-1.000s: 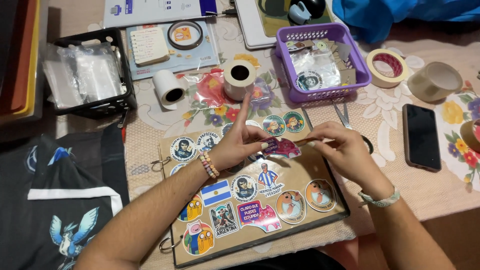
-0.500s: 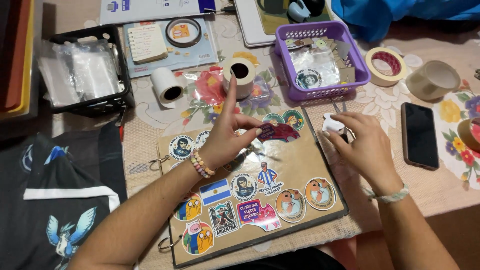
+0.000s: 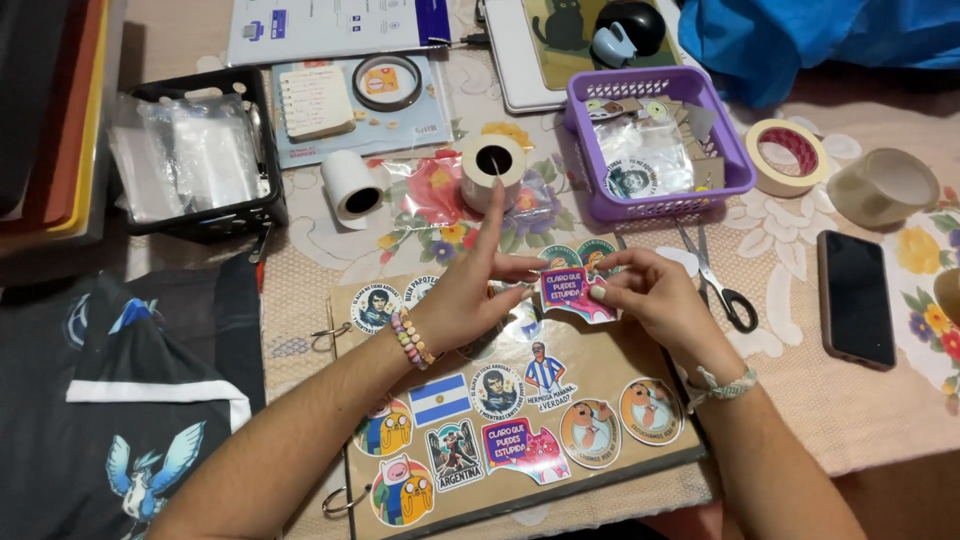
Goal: The person arranges and smooths various stickers onto a binder page. They use scissors to cut a piece of clear tape and apply it over the stickers to secure them.
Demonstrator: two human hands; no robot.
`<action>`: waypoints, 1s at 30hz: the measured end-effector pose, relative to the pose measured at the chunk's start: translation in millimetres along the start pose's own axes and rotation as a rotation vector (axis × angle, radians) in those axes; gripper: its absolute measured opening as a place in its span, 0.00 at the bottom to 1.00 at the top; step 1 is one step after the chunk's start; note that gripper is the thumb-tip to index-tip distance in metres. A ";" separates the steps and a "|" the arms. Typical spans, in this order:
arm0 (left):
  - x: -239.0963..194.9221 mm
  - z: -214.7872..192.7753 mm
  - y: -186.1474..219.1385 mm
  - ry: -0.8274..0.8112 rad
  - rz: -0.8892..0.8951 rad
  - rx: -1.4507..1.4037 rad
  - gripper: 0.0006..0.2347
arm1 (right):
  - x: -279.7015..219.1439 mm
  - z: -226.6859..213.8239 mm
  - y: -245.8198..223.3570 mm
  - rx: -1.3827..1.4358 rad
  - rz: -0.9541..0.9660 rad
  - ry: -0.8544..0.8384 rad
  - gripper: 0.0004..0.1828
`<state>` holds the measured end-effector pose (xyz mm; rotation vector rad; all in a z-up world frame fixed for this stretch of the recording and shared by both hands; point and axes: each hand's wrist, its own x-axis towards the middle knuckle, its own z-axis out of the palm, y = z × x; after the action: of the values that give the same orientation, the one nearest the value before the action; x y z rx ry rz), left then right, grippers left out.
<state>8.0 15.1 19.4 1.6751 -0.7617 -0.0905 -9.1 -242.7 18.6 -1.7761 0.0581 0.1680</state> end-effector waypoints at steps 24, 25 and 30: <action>-2.8 -7.1 -19.0 -0.300 0.008 0.303 0.47 | 6.2 -5.8 -4.7 -0.397 0.119 -0.154 0.22; -2.9 -6.8 -22.7 -0.302 0.008 0.303 0.47 | 6.5 -5.9 -4.0 -0.396 0.120 -0.153 0.22; -4.4 -1.6 -25.0 -0.322 0.120 0.386 0.42 | 7.6 -6.1 1.4 -0.392 0.122 -0.144 0.22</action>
<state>16.0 20.1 -4.2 2.0013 -1.1781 -0.1380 -1.3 -248.6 17.3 -2.1465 0.0311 0.4182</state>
